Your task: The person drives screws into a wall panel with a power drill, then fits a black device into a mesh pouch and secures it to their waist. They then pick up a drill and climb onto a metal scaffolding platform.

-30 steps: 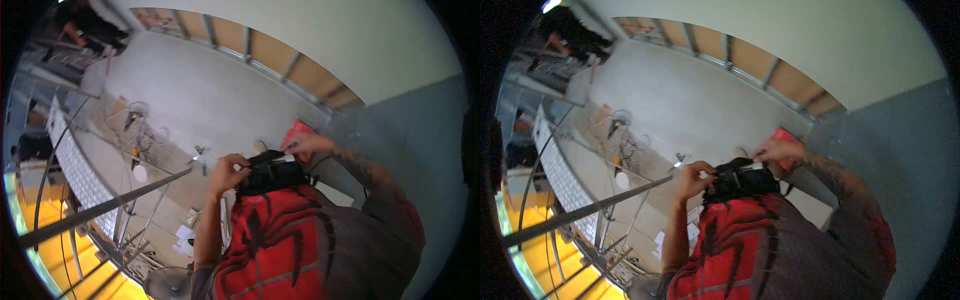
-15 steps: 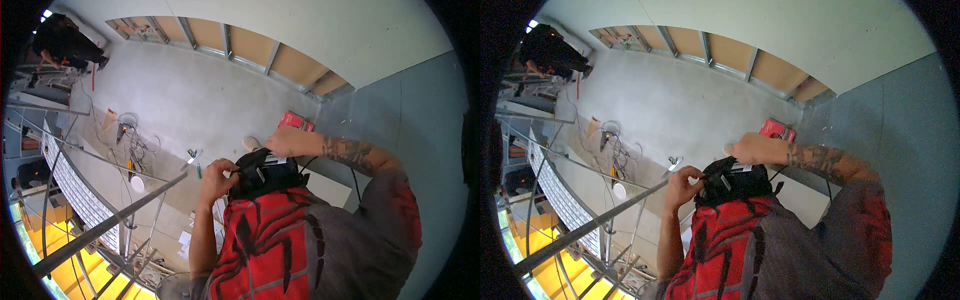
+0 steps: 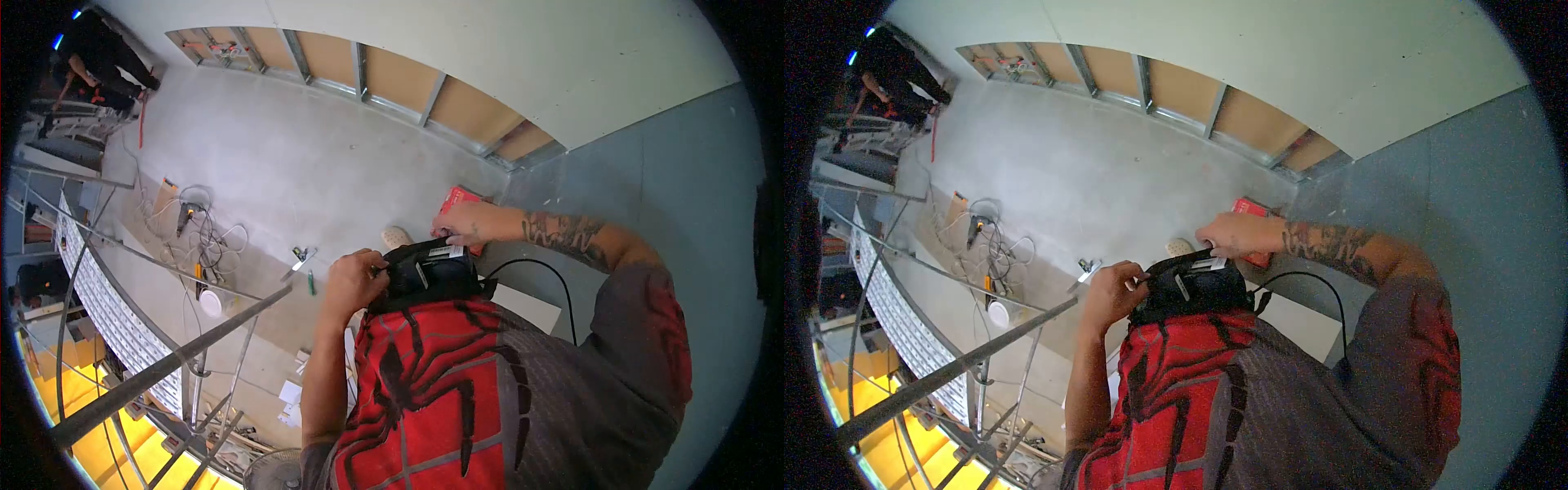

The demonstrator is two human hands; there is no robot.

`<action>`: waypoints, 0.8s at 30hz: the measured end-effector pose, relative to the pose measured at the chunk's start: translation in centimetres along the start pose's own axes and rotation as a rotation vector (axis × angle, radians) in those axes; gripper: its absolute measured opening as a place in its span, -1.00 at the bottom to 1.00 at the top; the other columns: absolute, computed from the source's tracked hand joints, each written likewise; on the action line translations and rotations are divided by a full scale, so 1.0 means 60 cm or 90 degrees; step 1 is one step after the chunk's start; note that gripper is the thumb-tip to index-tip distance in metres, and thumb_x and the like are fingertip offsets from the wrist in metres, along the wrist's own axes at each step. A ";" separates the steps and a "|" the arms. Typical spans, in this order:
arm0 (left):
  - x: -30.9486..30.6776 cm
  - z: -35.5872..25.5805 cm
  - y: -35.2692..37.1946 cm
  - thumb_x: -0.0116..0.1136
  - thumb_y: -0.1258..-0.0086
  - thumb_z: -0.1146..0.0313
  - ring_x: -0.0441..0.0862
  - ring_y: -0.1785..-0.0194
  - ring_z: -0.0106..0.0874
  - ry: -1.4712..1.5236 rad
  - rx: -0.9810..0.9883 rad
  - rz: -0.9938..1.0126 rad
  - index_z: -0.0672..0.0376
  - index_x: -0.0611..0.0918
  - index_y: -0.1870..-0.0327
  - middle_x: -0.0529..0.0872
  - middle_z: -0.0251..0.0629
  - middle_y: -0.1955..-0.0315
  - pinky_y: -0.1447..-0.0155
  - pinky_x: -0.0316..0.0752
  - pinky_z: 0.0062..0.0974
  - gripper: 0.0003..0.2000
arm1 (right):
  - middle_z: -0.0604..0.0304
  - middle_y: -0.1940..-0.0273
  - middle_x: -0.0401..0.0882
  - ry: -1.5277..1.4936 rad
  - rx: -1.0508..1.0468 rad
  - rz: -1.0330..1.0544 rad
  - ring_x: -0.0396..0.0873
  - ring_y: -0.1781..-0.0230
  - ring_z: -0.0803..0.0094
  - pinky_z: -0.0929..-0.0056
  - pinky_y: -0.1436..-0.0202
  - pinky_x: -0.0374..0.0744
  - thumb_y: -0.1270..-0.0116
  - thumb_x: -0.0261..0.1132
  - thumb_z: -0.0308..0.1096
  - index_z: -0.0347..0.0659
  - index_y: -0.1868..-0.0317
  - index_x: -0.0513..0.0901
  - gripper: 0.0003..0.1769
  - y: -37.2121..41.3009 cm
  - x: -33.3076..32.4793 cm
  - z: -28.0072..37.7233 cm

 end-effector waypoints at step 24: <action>0.134 -0.167 -0.097 0.33 -0.08 0.01 0.72 0.32 -0.16 -0.285 0.040 0.088 0.14 0.73 0.43 0.73 -0.09 0.49 0.17 0.59 -0.16 -0.66 | -0.07 0.31 0.65 0.082 -0.020 0.036 0.66 0.22 0.02 0.16 0.19 0.58 -0.02 0.27 -0.48 -0.30 0.21 0.62 -0.75 0.015 -0.039 0.077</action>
Point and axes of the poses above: each hand's wrist, its own y-axis away from the middle knuckle, its own x-axis out of the palm, z = x × y, the point moved 9 cm from there along -y, towards the middle knuckle
